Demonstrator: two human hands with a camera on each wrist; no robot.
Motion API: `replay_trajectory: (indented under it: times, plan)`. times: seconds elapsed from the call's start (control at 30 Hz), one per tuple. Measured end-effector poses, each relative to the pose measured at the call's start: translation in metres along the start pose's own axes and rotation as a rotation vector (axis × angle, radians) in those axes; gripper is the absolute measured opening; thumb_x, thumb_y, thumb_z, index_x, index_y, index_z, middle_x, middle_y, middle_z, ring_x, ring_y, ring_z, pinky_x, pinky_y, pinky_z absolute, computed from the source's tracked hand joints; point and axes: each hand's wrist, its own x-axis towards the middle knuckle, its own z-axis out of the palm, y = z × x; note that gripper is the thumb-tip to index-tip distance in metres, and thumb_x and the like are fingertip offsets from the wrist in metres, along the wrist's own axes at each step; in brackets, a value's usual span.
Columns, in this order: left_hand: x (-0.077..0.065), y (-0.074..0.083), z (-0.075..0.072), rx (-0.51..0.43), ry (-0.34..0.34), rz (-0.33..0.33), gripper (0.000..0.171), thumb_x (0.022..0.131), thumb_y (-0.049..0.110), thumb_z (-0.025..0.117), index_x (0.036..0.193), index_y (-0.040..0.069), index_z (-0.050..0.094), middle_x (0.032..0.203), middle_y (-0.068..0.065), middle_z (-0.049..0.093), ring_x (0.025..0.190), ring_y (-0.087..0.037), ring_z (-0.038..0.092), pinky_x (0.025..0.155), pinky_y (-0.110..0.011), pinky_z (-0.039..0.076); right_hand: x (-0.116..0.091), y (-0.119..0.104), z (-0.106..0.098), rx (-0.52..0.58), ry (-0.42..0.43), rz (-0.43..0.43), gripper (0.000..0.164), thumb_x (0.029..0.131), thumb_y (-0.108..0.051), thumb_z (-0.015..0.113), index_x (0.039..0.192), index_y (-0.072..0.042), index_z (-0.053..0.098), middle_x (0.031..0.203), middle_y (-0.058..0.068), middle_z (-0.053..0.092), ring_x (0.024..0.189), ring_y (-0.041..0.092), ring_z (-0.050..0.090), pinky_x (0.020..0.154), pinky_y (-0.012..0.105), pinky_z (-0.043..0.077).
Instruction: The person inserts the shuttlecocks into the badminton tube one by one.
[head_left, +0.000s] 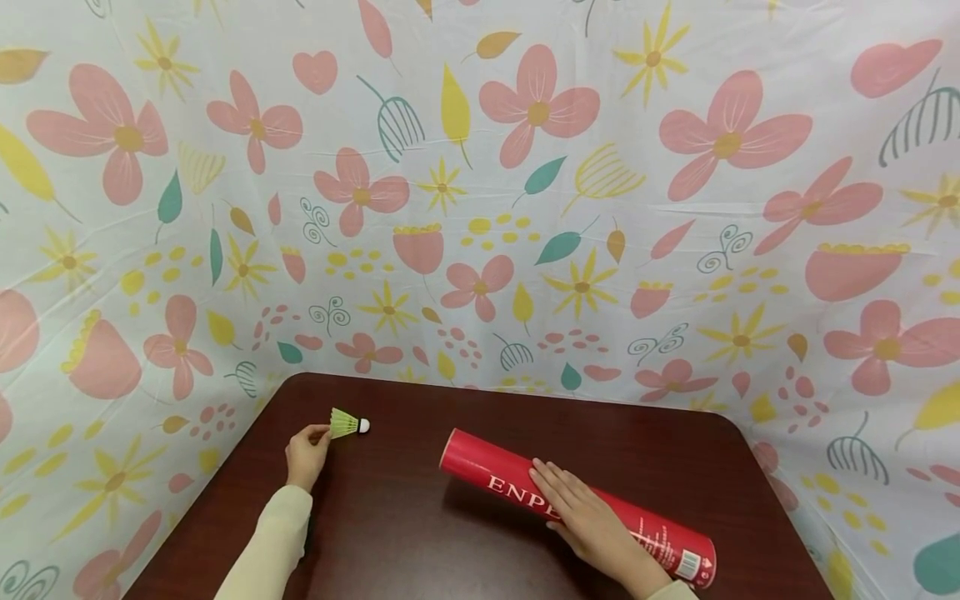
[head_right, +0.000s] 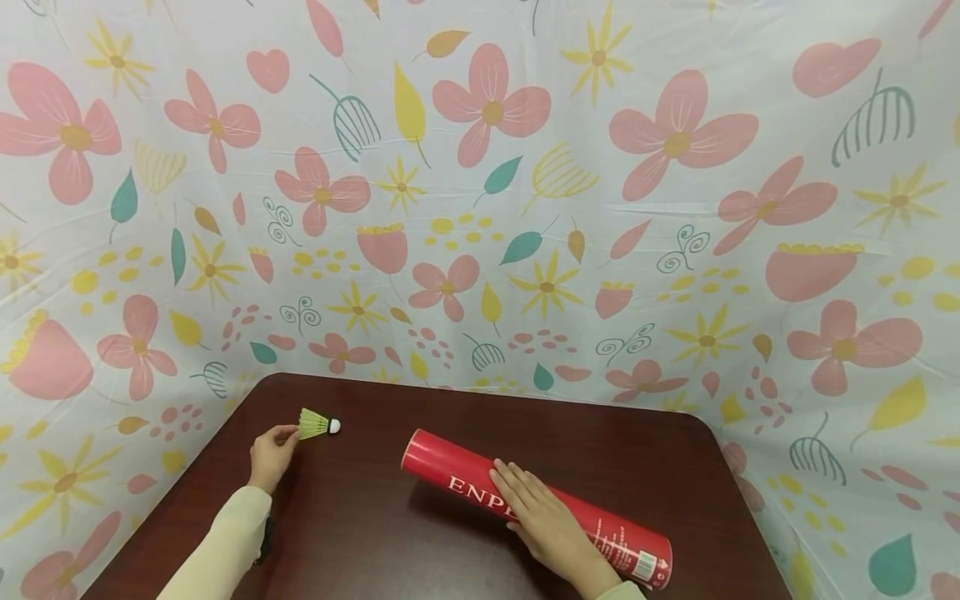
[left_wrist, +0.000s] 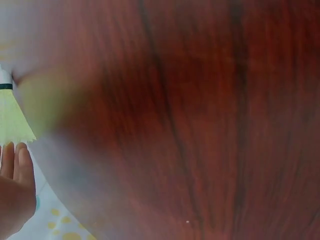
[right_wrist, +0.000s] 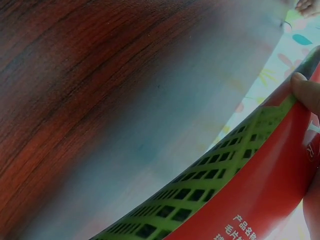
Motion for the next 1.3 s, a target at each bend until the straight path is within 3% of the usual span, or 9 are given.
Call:
replay_trajectory:
  times: [0.23,0.47,0.6,0.73,0.83,0.97,1.0,1.1,1.3]
  plan:
    - [-0.003,0.000,0.000,0.023,0.008,0.008,0.016,0.092,0.006,0.064,0.103,-0.005,0.069,0.095,-0.022,0.068,0.085,-0.034,0.062,0.064,-0.031,0.047,0.000,0.000,0.000,-0.002,-0.009,0.004,0.087,0.075,-0.013,0.079,0.148,-0.001,0.033,0.152,0.015,0.034,0.132,0.034,0.042,0.116,0.025,0.006]
    - [-0.005,0.002,0.000,0.030,0.014,0.019,0.015,0.092,0.008,0.065,0.102,-0.003,0.070,0.095,-0.021,0.069,0.085,-0.033,0.063,0.066,-0.034,0.048,-0.001,0.001,-0.001,-0.003,-0.025,0.012,0.083,0.079,-0.015,0.076,0.148,-0.001,0.033,0.153,0.015,0.033,0.134,0.033,0.040,0.116,0.027,0.008]
    - [-0.008,0.006,0.001,0.030,0.020,0.046,0.016,0.092,0.010,0.066,0.101,-0.002,0.071,0.095,-0.020,0.070,0.085,-0.033,0.064,0.069,-0.038,0.050,-0.002,0.002,-0.002,0.009,-0.041,0.020,0.062,0.098,-0.029,0.056,0.149,-0.002,0.032,0.153,0.015,0.032,0.134,0.033,0.039,0.116,0.026,0.007]
    - [-0.012,0.009,0.003,0.021,0.009,0.064,0.016,0.091,0.011,0.067,0.100,-0.002,0.072,0.097,-0.020,0.070,0.087,-0.033,0.065,0.065,-0.033,0.051,-0.002,0.002,-0.001,0.010,-0.014,0.002,0.059,0.103,-0.039,0.033,0.148,-0.001,0.034,0.152,0.016,0.034,0.132,0.035,0.042,0.116,0.026,0.007]
    - [-0.015,0.014,0.004,-0.003,0.006,0.086,0.014,0.090,0.011,0.069,0.098,-0.001,0.073,0.097,-0.019,0.070,0.087,-0.033,0.066,0.065,-0.030,0.051,-0.001,0.001,-0.001,0.008,-0.001,-0.007,0.059,0.100,-0.031,0.052,0.147,0.000,0.035,0.151,0.016,0.035,0.131,0.036,0.043,0.116,0.026,0.007]
    - [-0.019,0.021,0.007,-0.070,0.015,0.154,0.012,0.087,0.011,0.072,0.095,0.002,0.074,0.092,-0.015,0.072,0.082,-0.026,0.068,0.064,-0.030,0.052,0.000,0.000,-0.001,-0.003,-0.002,-0.008,0.081,0.079,-0.015,0.076,0.148,0.000,0.035,0.152,0.015,0.035,0.131,0.035,0.043,0.116,0.026,0.007]
    - [-0.020,0.022,0.008,-0.092,0.020,0.184,0.011,0.086,0.010,0.073,0.093,0.002,0.074,0.089,-0.014,0.072,0.080,-0.024,0.068,0.062,-0.028,0.052,0.000,0.000,-0.001,-0.004,0.000,-0.009,0.085,0.076,-0.013,0.078,0.147,0.000,0.035,0.152,0.016,0.035,0.131,0.035,0.043,0.116,0.026,0.007]
    - [-0.022,0.028,0.010,-0.135,0.017,0.239,0.009,0.085,0.010,0.074,0.090,0.003,0.075,0.085,-0.010,0.072,0.076,-0.016,0.068,0.060,-0.023,0.051,0.000,0.001,-0.001,-0.012,-0.001,-0.007,0.081,0.080,-0.016,0.076,0.148,-0.001,0.035,0.151,0.015,0.036,0.131,0.034,0.043,0.116,0.027,0.008]
    - [-0.028,0.044,0.013,-0.178,-0.059,0.195,0.009,0.086,0.011,0.072,0.093,0.005,0.075,0.090,-0.011,0.073,0.081,-0.023,0.069,0.065,-0.021,0.052,0.000,0.003,-0.003,-0.006,-0.007,0.002,0.077,0.084,-0.019,0.074,0.148,-0.001,0.034,0.151,0.015,0.036,0.134,0.032,0.040,0.116,0.026,0.008]
